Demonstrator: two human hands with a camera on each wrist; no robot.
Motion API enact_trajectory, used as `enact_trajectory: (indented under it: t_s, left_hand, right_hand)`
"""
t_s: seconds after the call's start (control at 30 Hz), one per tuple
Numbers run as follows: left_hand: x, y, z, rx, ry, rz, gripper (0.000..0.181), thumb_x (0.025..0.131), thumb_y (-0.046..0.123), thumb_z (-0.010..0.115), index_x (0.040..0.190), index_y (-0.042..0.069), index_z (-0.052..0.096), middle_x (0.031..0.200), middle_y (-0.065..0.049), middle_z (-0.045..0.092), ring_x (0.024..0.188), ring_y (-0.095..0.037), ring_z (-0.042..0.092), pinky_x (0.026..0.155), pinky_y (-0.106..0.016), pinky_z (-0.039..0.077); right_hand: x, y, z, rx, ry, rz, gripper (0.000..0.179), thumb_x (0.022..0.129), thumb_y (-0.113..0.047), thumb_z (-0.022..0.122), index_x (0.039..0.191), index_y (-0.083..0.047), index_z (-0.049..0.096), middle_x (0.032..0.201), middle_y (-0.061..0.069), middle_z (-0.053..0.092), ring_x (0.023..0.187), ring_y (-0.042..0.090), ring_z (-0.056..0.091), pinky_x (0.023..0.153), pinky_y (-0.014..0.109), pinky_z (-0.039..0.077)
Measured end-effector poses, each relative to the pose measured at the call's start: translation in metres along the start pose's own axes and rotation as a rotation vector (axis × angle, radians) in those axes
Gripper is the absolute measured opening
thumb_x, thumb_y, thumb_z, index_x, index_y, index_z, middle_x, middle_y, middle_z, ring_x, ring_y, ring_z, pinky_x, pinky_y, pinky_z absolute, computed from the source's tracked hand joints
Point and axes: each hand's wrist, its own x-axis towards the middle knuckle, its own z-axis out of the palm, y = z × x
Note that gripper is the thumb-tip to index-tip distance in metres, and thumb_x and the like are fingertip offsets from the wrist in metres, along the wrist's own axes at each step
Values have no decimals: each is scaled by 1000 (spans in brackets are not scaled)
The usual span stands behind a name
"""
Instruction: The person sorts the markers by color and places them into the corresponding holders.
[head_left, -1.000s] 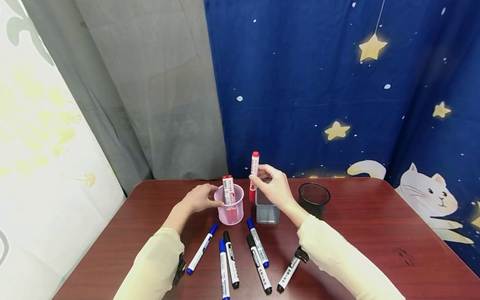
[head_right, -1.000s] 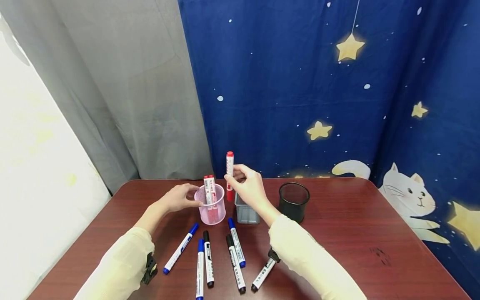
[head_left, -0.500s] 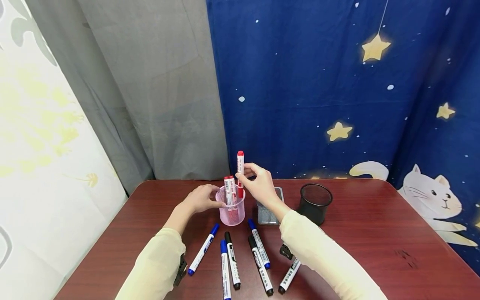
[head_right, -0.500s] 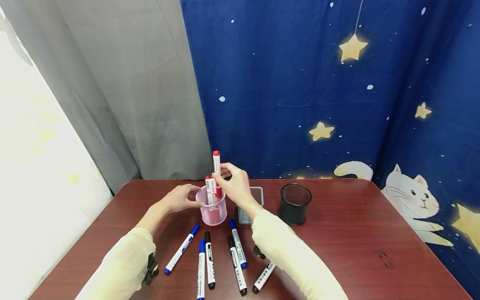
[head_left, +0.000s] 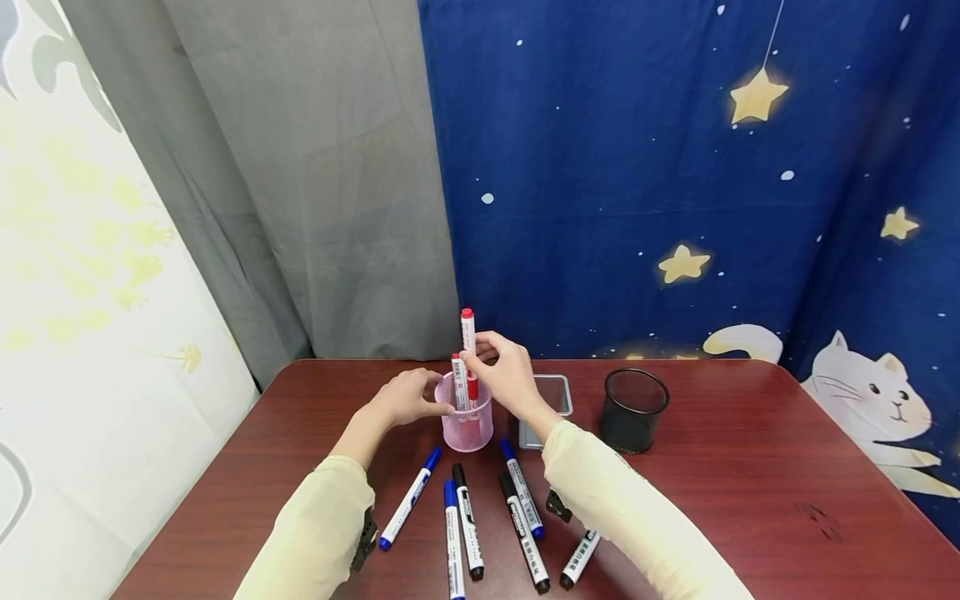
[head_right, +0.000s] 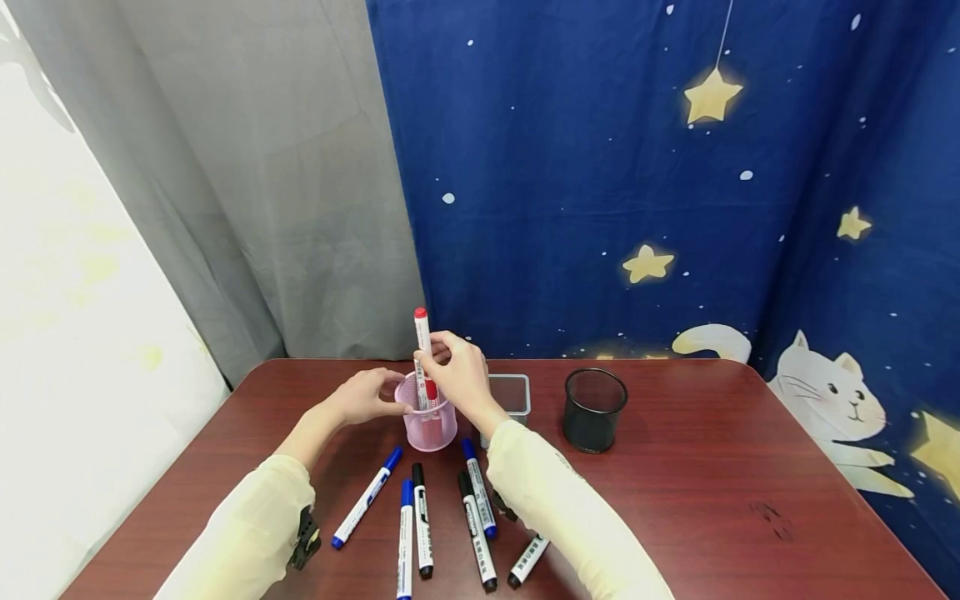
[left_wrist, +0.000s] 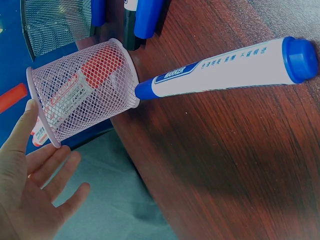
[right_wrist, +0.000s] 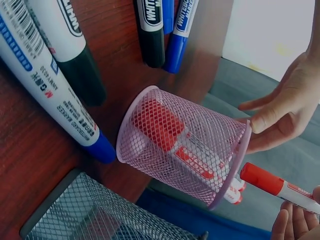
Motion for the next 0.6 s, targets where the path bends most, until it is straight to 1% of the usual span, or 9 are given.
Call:
enact_trajectory:
  t_s: [0.2,0.33,0.43,0.6]
  left_hand:
    - [2,-2,1,-5,0,-1,58,70,39,72,112,2,58,98,-6,61,87,-21,55,76,-37,44]
    - [1,-2,2,-11,-2,-11,58,70,38,72,113,2,57,99,-7,60,89,-23,55,77,-38,44]
    - [1,-2,1,-10,-2,-14,59,70,38,72,113,1,57,99,-8,60,89,-24,55,77,-38,44]
    - [1,-2,1,3,1,-2,58,70,40,72,113,2,57,99,-6,60,88,-20,55,76,-37,43]
  right_hand:
    - [-2,2,5,-48,-2,5,23,78,-20,68,96,-8,64,79,-1,63,68,6,58,60,22,47]
    - [-4,2,6,-45,-10,17,23,78,-19,68,97,-7,64,78,-1,63,67,6,58,59,22,47]
    - [-5,4,5,-39,-12,16,23,78,-19,68,97,-7,64,79,-1,64,68,7,58,60,25,48]
    - [-3,8,0,-12,37,-17,20,77,-18,68,94,-7,65,79,-1,63,69,7,59,64,29,48]
